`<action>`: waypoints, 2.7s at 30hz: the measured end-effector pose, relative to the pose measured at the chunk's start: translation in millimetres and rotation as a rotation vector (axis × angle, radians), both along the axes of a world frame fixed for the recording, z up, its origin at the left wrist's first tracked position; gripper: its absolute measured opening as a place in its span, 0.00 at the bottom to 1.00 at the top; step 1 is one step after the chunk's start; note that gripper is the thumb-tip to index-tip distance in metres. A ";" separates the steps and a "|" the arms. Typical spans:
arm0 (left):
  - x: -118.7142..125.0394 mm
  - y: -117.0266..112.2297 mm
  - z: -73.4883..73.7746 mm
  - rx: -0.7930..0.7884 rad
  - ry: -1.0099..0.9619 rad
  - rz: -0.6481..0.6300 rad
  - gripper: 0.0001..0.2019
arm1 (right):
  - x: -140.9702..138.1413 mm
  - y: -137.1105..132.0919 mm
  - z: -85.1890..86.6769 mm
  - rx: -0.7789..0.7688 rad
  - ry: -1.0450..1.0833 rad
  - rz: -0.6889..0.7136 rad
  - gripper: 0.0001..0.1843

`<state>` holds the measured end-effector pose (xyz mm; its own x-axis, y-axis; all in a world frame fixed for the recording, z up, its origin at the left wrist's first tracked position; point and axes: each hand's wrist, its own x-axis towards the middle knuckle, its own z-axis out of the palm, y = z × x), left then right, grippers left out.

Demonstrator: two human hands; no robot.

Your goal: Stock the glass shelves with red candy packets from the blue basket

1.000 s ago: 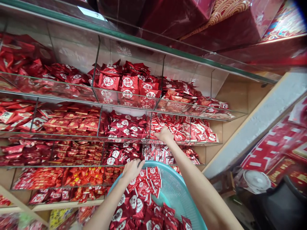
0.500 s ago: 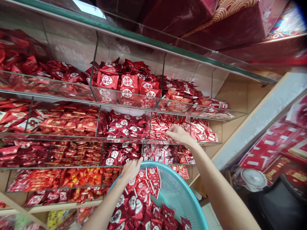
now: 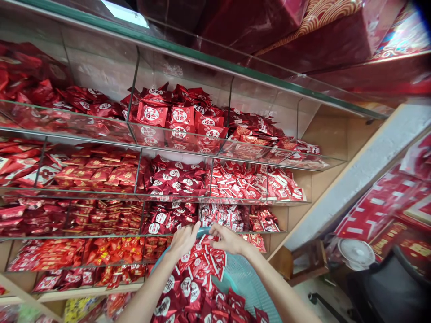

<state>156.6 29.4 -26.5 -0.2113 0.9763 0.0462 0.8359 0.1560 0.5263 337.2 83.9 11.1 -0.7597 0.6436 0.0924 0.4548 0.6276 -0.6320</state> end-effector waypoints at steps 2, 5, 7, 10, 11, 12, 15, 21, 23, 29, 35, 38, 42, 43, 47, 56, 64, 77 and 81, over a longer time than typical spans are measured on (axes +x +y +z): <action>0.0 -0.6 0.7 0.008 -0.013 -0.016 0.37 | -2.4 4.2 -8.5 0.034 -0.017 0.013 0.12; -0.2 -1.6 1.4 0.020 -0.029 -0.023 0.36 | -4.2 6.8 -14.4 0.107 -0.060 0.016 0.13; -0.3 -1.9 1.7 0.023 -0.026 -0.017 0.36 | -5.2 6.6 -17.4 0.176 -0.084 0.020 0.13; -0.2 -1.6 1.9 0.022 -0.014 -0.014 0.37 | -6.1 3.7 -21.4 0.280 -0.091 0.061 0.11; 0.0 -1.4 1.9 0.022 -0.011 -0.016 0.37 | -6.0 2.4 -22.5 0.310 -0.089 0.069 0.10; 0.2 -1.2 1.9 0.021 -0.008 -0.017 0.37 | -5.7 1.1 -23.5 0.335 -0.087 0.069 0.10; 1.1 -0.7 2.2 0.018 -0.001 -0.015 0.37 | -3.6 -1.3 -26.3 0.384 -0.089 0.046 0.13; 0.9 -0.1 1.3 0.015 0.002 -0.018 0.37 | -0.5 -1.9 -28.3 0.405 -0.103 0.019 0.16; 0.1 0.5 0.0 0.015 0.002 -0.015 0.36 | -0.3 -4.8 -21.6 0.418 -0.070 0.022 0.15; -1.0 2.0 -3.4 0.019 -0.017 -0.008 0.36 | 3.1 -8.0 32.9 0.587 0.179 -0.052 0.10; -0.9 0.6 -1.5 0.027 -0.015 -0.022 0.36 | 4.8 32.7 87.0 0.643 0.220 -0.490 0.07; -0.6 -0.1 -0.3 0.033 -0.017 -0.017 0.36 | -1.8 55.3 98.8 0.542 0.001 -0.606 0.07; 0.2 0.2 -0.4 0.036 -0.018 -0.009 0.35 | -16.4 73.1 107.8 0.517 -0.200 -0.474 0.09; 0.3 0.3 -0.6 0.038 -0.018 -0.010 0.35 | -19.7 75.3 109.7 0.528 -0.241 -0.442 0.10; -0.2 0.0 -0.6 0.041 -0.015 -0.015 0.36 | -26.4 78.7 113.2 0.644 -0.325 -0.394 0.09; -5.8 2.3 -6.4 0.012 -0.072 0.000 0.37 | -12.4 65.9 109.1 0.903 -0.193 -0.366 0.08; -9.5 3.6 -9.9 -0.007 -0.106 -0.018 0.37 | 8.7 36.6 120.4 0.746 0.263 -0.387 0.09; -9.4 3.4 -4.2 -0.036 -0.206 0.009 0.38 | 13.3 -37.0 48.2 -0.118 0.619 -0.289 0.11; -9.4 2.3 -3.7 -0.026 -0.220 0.010 0.36 | 4.5 -33.9 0.2 -0.320 0.564 -0.318 0.14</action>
<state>147.2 31.8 -30.2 -0.2233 0.9744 -0.0275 0.6994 0.1798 0.6917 341.8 50.0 11.4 -0.4229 0.8870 0.1854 0.1350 0.2640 -0.9550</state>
